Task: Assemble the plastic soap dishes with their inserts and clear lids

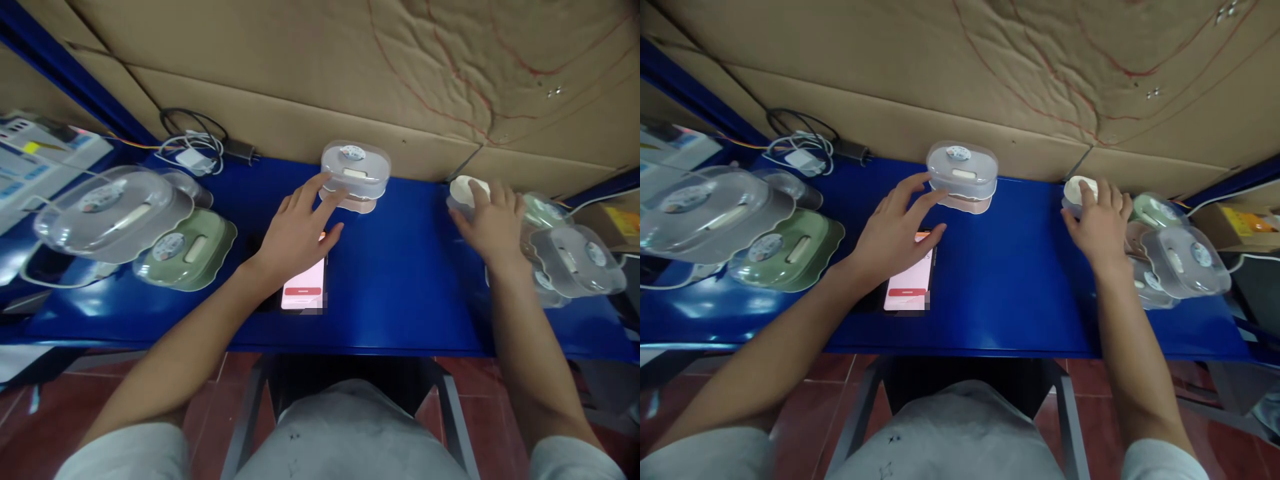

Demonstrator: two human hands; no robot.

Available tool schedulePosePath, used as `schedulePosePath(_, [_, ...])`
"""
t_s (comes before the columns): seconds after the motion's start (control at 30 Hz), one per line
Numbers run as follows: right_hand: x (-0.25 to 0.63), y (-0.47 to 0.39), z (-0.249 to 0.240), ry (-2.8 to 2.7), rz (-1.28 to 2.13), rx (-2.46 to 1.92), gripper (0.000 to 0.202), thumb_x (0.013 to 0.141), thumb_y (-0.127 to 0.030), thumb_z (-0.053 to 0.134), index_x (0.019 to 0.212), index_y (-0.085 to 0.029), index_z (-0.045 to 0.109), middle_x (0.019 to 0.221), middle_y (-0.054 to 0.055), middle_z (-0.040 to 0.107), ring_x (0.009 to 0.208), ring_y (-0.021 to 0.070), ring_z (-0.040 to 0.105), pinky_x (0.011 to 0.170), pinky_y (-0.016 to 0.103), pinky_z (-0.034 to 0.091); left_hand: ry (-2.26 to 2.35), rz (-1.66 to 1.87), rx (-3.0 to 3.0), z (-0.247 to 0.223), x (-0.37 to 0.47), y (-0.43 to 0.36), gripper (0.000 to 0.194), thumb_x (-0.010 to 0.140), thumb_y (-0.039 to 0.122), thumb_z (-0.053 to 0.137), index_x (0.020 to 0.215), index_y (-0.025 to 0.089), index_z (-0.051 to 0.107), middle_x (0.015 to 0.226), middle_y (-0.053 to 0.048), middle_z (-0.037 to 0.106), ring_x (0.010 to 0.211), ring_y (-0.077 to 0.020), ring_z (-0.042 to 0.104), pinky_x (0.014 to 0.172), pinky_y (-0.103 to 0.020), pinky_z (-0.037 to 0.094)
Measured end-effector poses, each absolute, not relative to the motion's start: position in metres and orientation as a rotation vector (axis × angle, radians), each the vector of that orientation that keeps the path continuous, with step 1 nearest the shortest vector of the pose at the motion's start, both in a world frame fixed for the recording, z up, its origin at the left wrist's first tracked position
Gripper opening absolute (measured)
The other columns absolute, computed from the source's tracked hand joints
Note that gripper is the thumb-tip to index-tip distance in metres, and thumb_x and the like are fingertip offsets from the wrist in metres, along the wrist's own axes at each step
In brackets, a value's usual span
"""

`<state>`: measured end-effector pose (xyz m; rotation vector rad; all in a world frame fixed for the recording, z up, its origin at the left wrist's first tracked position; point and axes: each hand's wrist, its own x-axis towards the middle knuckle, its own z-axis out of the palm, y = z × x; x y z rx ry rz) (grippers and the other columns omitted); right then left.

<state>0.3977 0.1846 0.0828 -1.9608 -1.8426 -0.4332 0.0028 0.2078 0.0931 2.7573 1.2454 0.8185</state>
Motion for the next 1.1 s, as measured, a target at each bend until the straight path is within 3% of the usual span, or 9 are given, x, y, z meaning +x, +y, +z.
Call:
schedulePosePath(0.17, [0.418,0.178,0.077,-1.729,-0.436,-2.106,0.043,0.100,-0.043,0.055,0.124,-0.016,0.077,0.124,0.024,0.076,0.119,0.0432,0.068,0.104,0.068,0.046,1.132,0.775,2.822,0.094,0.012,0.195,0.045,0.107,0.026,0.058,0.151,0.021,0.057,0.160,-0.022,0.053,0.141,-0.0427,0.060,0.108,-0.060,0.057])
schedulePosePath(0.33, [0.379,0.165,0.091,-1.881,-0.393,-1.884,0.033,0.104,-0.039,0.061,0.121,-0.018,0.078,0.121,0.017,0.079,0.119,0.0385,0.071,0.108,0.062,0.049,0.978,0.777,2.876,0.089,0.014,0.194,0.044,0.107,0.026,0.059,0.151,0.019,0.058,0.159,-0.022,0.054,0.138,-0.0409,0.062,0.107,-0.059,0.058])
schedulePosePath(0.5, [0.312,0.129,0.085,-2.357,0.048,-1.440,0.026,0.107,-0.035,0.063,0.126,-0.022,0.076,0.122,0.010,0.079,0.114,0.0286,0.074,0.100,0.045,0.060,0.607,0.586,2.924,0.083,0.015,0.190,0.048,0.109,0.025,0.059,0.157,0.022,0.055,0.165,-0.020,0.049,0.148,-0.0384,0.054,0.115,-0.057,0.054])
schedulePosePath(0.7, [0.298,0.130,0.080,-2.429,0.522,-1.090,0.023,0.107,-0.038,0.066,0.123,-0.025,0.076,0.116,0.006,0.080,0.109,0.0235,0.077,0.098,0.040,0.061,0.448,0.334,2.904,0.073,0.015,0.185,0.037,0.110,0.028,0.062,0.145,0.017,0.065,0.147,-0.014,0.068,0.140,-0.0327,0.060,0.115,-0.051,0.052])
schedulePosePath(0.8, [0.330,0.139,0.089,-2.170,0.279,-1.345,0.027,0.108,-0.041,0.061,0.125,-0.027,0.076,0.123,0.007,0.079,0.117,0.0251,0.074,0.105,0.043,0.057,0.472,0.328,2.930,0.074,0.015,0.185,0.029,0.111,0.027,0.059,0.136,0.018,0.070,0.140,-0.011,0.071,0.135,-0.0300,0.063,0.112,-0.046,0.052])
schedulePosePath(0.93, [0.376,0.153,0.091,-1.715,-0.288,-2.050,0.058,0.098,-0.043,0.068,0.149,-0.015,0.064,0.148,0.024,0.065,0.135,0.0412,0.060,0.113,0.058,0.044,0.580,0.352,3.000,0.077,0.016,0.187,0.028,0.108,0.026,0.063,0.134,0.020,0.071,0.138,-0.011,0.070,0.118,-0.0285,0.070,0.099,-0.041,0.054])
schedulePosePath(1.1, [0.395,0.160,0.087,-1.529,-0.296,-2.301,0.042,0.100,-0.030,0.059,0.133,-0.011,0.077,0.130,0.025,0.076,0.117,0.0387,0.067,0.105,0.052,0.045,0.703,0.431,3.070,0.081,0.018,0.188,0.036,0.106,0.024,0.066,0.142,0.021,0.066,0.145,-0.013,0.066,0.121,-0.0316,0.070,0.097,-0.042,0.055])
